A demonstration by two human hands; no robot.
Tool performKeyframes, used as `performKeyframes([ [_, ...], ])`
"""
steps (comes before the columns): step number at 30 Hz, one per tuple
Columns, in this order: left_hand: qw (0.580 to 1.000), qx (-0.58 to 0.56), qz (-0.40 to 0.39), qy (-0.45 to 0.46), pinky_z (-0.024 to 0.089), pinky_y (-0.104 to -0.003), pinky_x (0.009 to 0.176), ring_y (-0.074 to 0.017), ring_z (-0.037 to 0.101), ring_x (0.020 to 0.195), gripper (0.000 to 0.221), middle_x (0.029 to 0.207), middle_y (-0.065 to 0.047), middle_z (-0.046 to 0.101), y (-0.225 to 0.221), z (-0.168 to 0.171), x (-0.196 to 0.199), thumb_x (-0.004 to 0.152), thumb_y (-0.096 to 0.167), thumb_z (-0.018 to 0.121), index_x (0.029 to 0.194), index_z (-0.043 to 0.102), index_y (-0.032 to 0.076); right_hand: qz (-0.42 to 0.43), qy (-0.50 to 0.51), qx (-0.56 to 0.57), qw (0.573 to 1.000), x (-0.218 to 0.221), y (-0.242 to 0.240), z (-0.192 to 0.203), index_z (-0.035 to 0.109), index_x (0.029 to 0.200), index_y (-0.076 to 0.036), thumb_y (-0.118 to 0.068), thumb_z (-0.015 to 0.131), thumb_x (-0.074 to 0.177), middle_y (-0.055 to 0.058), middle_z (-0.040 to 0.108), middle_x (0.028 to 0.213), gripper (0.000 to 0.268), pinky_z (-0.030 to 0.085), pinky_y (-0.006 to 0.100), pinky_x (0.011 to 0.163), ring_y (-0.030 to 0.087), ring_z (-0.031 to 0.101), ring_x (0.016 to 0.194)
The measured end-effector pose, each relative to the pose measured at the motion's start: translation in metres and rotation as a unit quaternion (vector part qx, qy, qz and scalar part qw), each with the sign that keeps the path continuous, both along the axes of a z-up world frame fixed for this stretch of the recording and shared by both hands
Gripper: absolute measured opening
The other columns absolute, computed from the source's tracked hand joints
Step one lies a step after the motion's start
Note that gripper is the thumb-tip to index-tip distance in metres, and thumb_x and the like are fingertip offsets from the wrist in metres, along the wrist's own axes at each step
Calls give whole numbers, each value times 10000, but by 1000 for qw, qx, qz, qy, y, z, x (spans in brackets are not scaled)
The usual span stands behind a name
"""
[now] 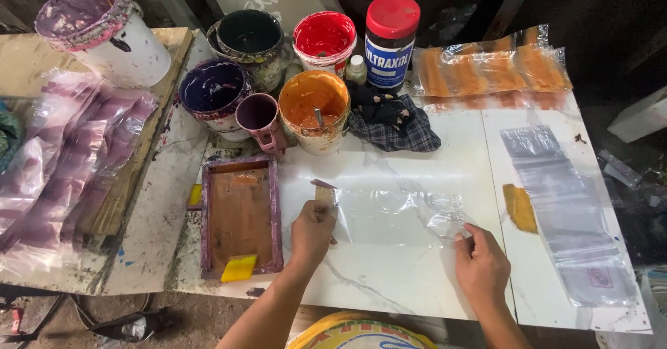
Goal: Smoothing plastic sheets, wiping a cloth on a table, and sorting plastic bags in a print shop.
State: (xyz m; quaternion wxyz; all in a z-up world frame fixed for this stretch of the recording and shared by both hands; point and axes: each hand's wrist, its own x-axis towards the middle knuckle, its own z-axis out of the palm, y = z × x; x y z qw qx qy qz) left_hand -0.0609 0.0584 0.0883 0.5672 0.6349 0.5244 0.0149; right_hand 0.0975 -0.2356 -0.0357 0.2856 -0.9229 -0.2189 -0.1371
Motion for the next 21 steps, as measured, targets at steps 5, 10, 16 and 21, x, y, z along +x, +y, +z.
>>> performKeyframes([
  [5,999,27,-24,-12,542,-312,610,-199,678,603,255,894,-30,700,0,-7,-1,954,241,629,1187,644,139,-12,5,-18,1000,4,-4,-13,732,1213,-149,-195,686,950,-9,741,996,271,543,380,723,207,678,806],
  [10,999,32,-14,-14,556,-308,622,-189,684,615,306,915,-25,705,-1,-10,-2,951,248,630,1236,625,135,-2,31,-9,999,3,-2,-3,719,1227,-122,-173,668,965,15,756,1095,272,547,411,739,224,687,842],
  [16,1000,28,-9,-1,518,-313,622,-188,664,589,423,948,-9,672,-3,-8,-2,920,257,696,1320,597,159,-3,11,-9,1000,0,-1,-2,723,1226,-120,-230,685,960,-3,723,941,290,540,390,703,208,669,790],
  [21,999,44,-24,-11,497,-307,617,-194,673,564,328,848,2,604,0,-18,-2,937,220,677,1254,615,162,-24,-5,-50,998,6,0,-16,718,1231,-139,-274,694,932,-1,740,1066,330,552,417,716,220,706,882],
])
